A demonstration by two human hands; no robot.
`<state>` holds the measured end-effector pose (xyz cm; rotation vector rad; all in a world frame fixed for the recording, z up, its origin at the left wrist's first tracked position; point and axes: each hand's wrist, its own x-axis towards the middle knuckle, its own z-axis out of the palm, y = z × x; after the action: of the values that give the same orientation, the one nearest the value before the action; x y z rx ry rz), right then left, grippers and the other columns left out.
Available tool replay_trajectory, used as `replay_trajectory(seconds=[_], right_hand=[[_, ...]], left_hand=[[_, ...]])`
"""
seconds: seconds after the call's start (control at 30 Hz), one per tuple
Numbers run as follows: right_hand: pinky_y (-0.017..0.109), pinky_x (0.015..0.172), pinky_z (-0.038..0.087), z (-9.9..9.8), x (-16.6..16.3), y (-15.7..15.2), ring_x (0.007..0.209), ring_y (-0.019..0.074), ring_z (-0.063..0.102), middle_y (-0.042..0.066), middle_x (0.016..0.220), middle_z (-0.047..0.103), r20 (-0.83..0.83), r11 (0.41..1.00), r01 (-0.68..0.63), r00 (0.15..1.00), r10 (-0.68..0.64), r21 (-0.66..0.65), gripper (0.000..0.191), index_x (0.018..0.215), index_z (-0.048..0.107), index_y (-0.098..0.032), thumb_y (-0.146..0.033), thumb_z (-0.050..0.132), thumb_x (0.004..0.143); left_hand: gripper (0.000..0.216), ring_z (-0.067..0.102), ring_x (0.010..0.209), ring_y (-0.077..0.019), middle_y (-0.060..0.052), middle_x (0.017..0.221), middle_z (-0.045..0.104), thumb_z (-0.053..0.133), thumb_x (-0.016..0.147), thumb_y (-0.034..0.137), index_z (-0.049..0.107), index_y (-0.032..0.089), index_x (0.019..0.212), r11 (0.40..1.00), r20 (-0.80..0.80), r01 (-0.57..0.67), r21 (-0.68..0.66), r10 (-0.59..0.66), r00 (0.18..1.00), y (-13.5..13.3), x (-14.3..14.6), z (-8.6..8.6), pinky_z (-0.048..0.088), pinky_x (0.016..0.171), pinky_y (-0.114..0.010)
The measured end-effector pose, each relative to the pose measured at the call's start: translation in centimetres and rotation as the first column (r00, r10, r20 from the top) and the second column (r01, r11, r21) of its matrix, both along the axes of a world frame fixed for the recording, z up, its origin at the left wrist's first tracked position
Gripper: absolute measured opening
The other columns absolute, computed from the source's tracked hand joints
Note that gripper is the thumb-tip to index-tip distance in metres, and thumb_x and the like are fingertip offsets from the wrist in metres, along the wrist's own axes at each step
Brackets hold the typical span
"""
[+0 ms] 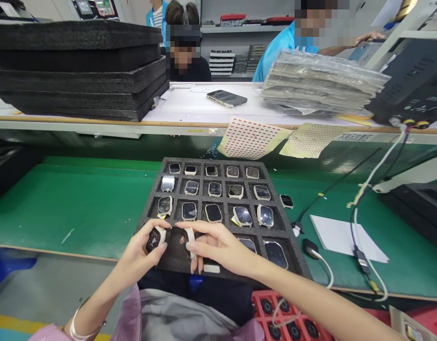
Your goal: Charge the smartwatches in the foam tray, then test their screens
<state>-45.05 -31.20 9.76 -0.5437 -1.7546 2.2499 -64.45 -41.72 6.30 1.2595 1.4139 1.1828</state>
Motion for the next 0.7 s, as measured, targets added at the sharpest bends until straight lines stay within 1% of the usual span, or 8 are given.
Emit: replay_trajectory(seconds=[0.07, 0.17, 0.23, 0.37, 0.5, 0.57, 0.63, 0.7], right_hand=[[0.024, 0.058, 0.054, 0.03, 0.02, -0.09, 0.059, 0.0146, 0.067, 0.001, 0.066, 0.065, -0.003, 1.000, -0.011, 1.000, 0.011, -0.006, 0.050, 0.132, 0.049, -0.012, -0.029, 0.063, 0.088], [0.024, 0.056, 0.055, 0.06, 0.01, -0.08, 0.060, 0.0157, 0.068, 0.001, 0.071, 0.064, 0.000, 1.000, -0.011, 1.000, 0.011, -0.010, 0.051, 0.132, 0.050, -0.013, -0.030, 0.065, 0.086], [0.023, 0.055, 0.054, 0.09, -0.01, -0.03, 0.060, 0.0148, 0.067, 0.001, 0.072, 0.064, 0.003, 1.000, -0.011, 1.000, 0.011, -0.017, 0.051, 0.132, 0.050, -0.014, -0.030, 0.065, 0.086], [0.021, 0.055, 0.053, 0.11, 0.00, -0.05, 0.056, 0.0120, 0.065, 0.000, 0.067, 0.063, 0.010, 0.999, -0.026, 1.000, 0.027, -0.035, 0.049, 0.131, 0.051, -0.013, -0.030, 0.064, 0.087], [0.022, 0.055, 0.053, 0.08, -0.02, -0.15, 0.058, 0.0132, 0.066, 0.001, 0.072, 0.064, 0.031, 1.000, -0.017, 0.999, 0.017, -0.011, 0.051, 0.131, 0.051, -0.015, -0.032, 0.066, 0.085], [0.022, 0.054, 0.053, 0.11, -0.06, -0.15, 0.058, 0.0134, 0.066, 0.001, 0.072, 0.064, 0.033, 1.000, -0.018, 0.999, 0.018, -0.005, 0.052, 0.131, 0.051, -0.014, -0.031, 0.066, 0.085], [0.022, 0.055, 0.053, 0.19, -0.07, -0.13, 0.057, 0.0130, 0.065, 0.000, 0.069, 0.064, 0.027, 1.000, -0.009, 1.000, 0.009, -0.006, 0.050, 0.130, 0.051, -0.013, -0.031, 0.065, 0.086], [0.022, 0.055, 0.053, 0.26, -0.06, -0.09, 0.056, 0.0127, 0.065, 0.000, 0.067, 0.064, 0.026, 1.000, -0.003, 1.000, 0.003, 0.000, 0.049, 0.130, 0.052, -0.012, -0.031, 0.065, 0.086]], left_hand=[[0.030, 0.041, 0.062, -0.0104, 0.004, 0.077, 0.046, 0.050, 0.082, 0.011, 0.048, 0.023, 0.109, 1.000, 0.005, 0.011, -0.002, -0.011, 1.000, -0.05, 0.01, 0.04, 0.033, 0.055, -0.019], [0.032, 0.040, 0.058, -0.0099, 0.004, 0.078, 0.045, 0.050, 0.084, 0.016, 0.047, 0.023, 0.115, 1.000, 0.016, 0.001, -0.009, 0.000, 1.000, -0.13, 0.08, 0.15, 0.032, 0.051, -0.019], [0.033, 0.040, 0.057, -0.0097, 0.004, 0.078, 0.046, 0.050, 0.085, 0.017, 0.047, 0.023, 0.117, 1.000, 0.015, -0.007, -0.012, 0.007, 1.000, -0.16, 0.08, 0.20, 0.032, 0.050, -0.019], [0.032, 0.041, 0.058, -0.0098, 0.003, 0.079, 0.047, 0.050, 0.082, 0.013, 0.050, 0.023, 0.112, 1.000, -0.001, 0.000, -0.009, 0.000, 1.000, -0.18, -0.03, 0.17, 0.034, 0.052, -0.019], [0.033, 0.041, 0.056, -0.0092, 0.005, 0.076, 0.045, 0.051, 0.084, 0.016, 0.048, 0.025, 0.116, 1.000, 0.023, -0.008, -0.011, 0.008, 1.000, -0.14, -0.07, 0.16, 0.034, 0.052, -0.019], [0.033, 0.044, 0.059, -0.0099, 0.004, 0.077, 0.047, 0.051, 0.084, 0.016, 0.048, 0.025, 0.116, 1.000, 0.013, -0.014, 0.002, 0.014, 1.000, -0.10, -0.07, 0.22, 0.036, 0.055, -0.020], [0.031, 0.047, 0.065, -0.0110, 0.004, 0.078, 0.049, 0.052, 0.082, 0.014, 0.051, 0.024, 0.111, 0.999, -0.019, -0.023, 0.026, 0.024, 1.000, -0.07, -0.06, 0.31, 0.038, 0.060, -0.020], [0.030, 0.048, 0.066, -0.0115, 0.003, 0.079, 0.051, 0.052, 0.081, 0.013, 0.052, 0.023, 0.109, 0.999, -0.032, -0.029, 0.023, 0.030, 0.999, -0.08, -0.03, 0.38, 0.039, 0.061, -0.020]])
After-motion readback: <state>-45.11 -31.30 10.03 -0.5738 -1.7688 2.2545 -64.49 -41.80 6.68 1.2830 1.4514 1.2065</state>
